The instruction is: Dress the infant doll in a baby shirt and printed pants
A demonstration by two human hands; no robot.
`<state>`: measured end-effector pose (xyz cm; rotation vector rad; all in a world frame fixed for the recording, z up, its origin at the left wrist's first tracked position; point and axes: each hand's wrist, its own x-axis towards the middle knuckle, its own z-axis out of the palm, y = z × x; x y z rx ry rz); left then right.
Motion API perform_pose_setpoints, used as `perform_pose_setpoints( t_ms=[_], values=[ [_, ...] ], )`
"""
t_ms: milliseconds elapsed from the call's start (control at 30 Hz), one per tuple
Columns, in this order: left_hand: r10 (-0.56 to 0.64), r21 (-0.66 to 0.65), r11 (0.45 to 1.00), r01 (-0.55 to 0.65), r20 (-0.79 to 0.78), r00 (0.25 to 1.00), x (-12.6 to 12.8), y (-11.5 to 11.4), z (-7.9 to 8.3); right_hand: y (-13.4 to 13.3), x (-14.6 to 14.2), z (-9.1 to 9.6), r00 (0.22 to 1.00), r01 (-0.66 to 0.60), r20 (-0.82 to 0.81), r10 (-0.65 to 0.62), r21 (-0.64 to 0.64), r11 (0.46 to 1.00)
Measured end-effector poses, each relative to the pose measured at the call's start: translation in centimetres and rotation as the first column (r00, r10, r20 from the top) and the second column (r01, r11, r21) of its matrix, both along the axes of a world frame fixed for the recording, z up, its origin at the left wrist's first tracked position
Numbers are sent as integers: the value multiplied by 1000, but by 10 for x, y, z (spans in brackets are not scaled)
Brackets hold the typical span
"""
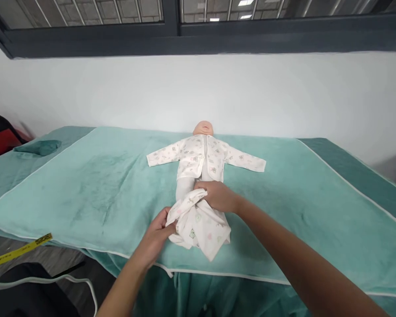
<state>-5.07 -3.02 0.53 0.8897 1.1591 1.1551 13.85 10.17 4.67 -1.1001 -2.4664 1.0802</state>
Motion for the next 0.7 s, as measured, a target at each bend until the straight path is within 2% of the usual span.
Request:
perform_pose_setpoints(
  t_ms=[67,133,267,367,433,567,633,700],
  values=[
    [-135,13,990,137,-96,986,-13,11,2,0,1,0,998,43,-42,-45,-59,997],
    [-140,22,989,149,-236,962,-23,24,3,0,1,0,996,70,-57,-76,-107,992],
    [123,155,986,-58,-449,885,-29,54,-5,2,0,2,998,58,-24,-60,-70,996],
    [270,302,946,-116,-539,798,-26,78,-13,3,-1,5,998,32,46,-31,-23,999],
    [343,385,913,-137,-539,769,-23,92,-17,4,-3,7,994,-5,112,4,10,1000],
    [391,441,880,-176,-463,796,-14,106,-21,10,-14,9,977,-63,210,37,119,991],
    [413,429,875,-225,-417,810,-13,109,-21,15,-21,8,983,-23,183,-10,178,984],
    [420,400,878,-261,-386,821,-13,110,-21,22,-27,5,982,67,157,-104,223,973]
  ],
)
